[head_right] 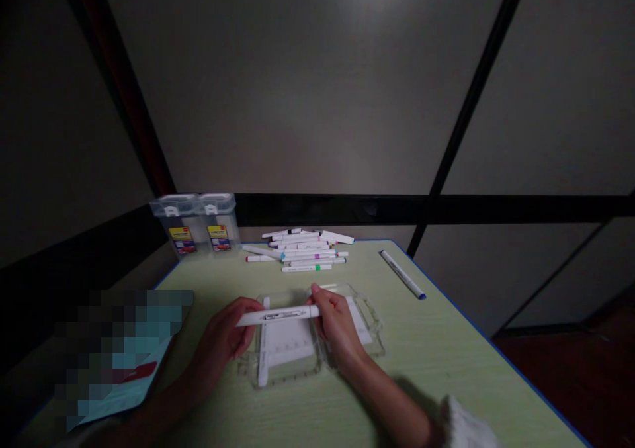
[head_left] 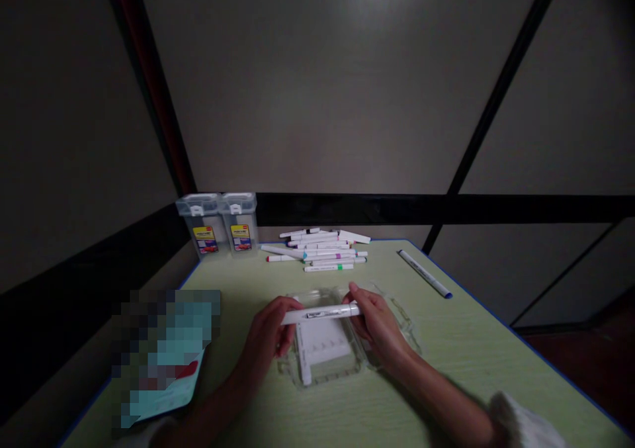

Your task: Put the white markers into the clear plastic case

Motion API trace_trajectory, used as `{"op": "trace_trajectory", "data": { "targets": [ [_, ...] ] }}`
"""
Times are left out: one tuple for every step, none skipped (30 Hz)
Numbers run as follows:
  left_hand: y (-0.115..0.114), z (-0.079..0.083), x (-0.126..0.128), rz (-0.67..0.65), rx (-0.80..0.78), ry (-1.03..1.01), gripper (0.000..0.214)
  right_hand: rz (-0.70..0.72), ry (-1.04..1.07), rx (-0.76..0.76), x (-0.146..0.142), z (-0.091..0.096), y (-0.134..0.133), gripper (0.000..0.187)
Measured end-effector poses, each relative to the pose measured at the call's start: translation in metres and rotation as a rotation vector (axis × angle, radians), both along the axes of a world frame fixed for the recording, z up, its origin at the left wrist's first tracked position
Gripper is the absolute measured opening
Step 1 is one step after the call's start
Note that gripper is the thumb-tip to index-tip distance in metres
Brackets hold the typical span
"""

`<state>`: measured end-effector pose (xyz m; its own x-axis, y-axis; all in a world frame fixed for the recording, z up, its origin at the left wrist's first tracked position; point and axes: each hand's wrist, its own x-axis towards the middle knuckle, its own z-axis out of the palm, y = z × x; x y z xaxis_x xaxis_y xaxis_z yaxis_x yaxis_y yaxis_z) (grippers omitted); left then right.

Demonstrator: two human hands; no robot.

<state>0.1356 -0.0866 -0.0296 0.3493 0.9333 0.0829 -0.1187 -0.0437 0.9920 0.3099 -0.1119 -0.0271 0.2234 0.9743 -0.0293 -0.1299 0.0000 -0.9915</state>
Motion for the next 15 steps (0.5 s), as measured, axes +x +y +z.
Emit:
{"op": "trace_trajectory", "data": {
  "targets": [
    [-0.0011,0.0011,-0.0002,0.016,0.015,0.017,0.042,-0.005,-0.001,-0.001,-0.0004,0.0005,-0.0001,0.040],
    [-0.0021,0.0020,-0.0002,0.029,0.022,0.037,0.045,-0.011,-0.006,0.004,-0.0008,0.0009,-0.0002,0.040],
    [-0.0028,0.0029,-0.0002,0.038,0.022,0.055,0.049,-0.015,-0.013,0.010,-0.0011,0.0012,-0.0002,0.040],
    [-0.0033,0.0036,-0.0001,0.046,0.018,0.069,0.051,-0.017,-0.023,0.018,-0.0014,0.0014,-0.0002,0.039],
    [-0.0037,0.0042,0.0001,0.054,0.012,0.078,0.053,-0.017,-0.032,0.027,-0.0015,0.0015,-0.0003,0.038],
    [-0.0039,0.0048,0.0004,0.062,0.005,0.083,0.055,-0.015,-0.041,0.034,-0.0016,0.0015,-0.0003,0.038],
    [-0.0041,0.0055,0.0007,0.070,-0.004,0.087,0.055,-0.012,-0.048,0.040,-0.0017,0.0014,-0.0003,0.037],
    [-0.0042,0.0061,0.0010,0.079,-0.016,0.089,0.055,-0.008,-0.056,0.045,-0.0018,0.0013,-0.0003,0.036],
    [-0.0043,0.0068,0.0012,0.089,-0.031,0.090,0.054,-0.006,-0.065,0.049,-0.0018,0.0012,-0.0004,0.036],
    [-0.0044,0.0074,0.0013,0.101,-0.042,0.089,0.052,-0.004,-0.074,0.050,-0.0019,0.0012,-0.0004,0.036],
    [-0.0043,0.0079,0.0012,0.112,-0.047,0.087,0.051,-0.001,-0.085,0.052,-0.0020,0.0013,-0.0004,0.036],
    [-0.0041,0.0081,0.0010,0.122,-0.046,0.085,0.049,0.001,-0.096,0.054,-0.0021,0.0014,-0.0005,0.036],
    [-0.0038,0.0080,0.0007,0.130,-0.034,0.087,0.047,0.001,-0.106,0.060,-0.0024,0.0016,-0.0007,0.036],
    [-0.0033,0.0077,0.0004,0.136,-0.007,0.094,0.045,0.003,-0.113,0.068,-0.0026,0.0019,-0.0010,0.035],
    [-0.0027,0.0072,0.0000,0.139,0.020,0.104,0.044,0.004,-0.119,0.076,-0.0029,0.0022,-0.0014,0.035]
  ]
}}
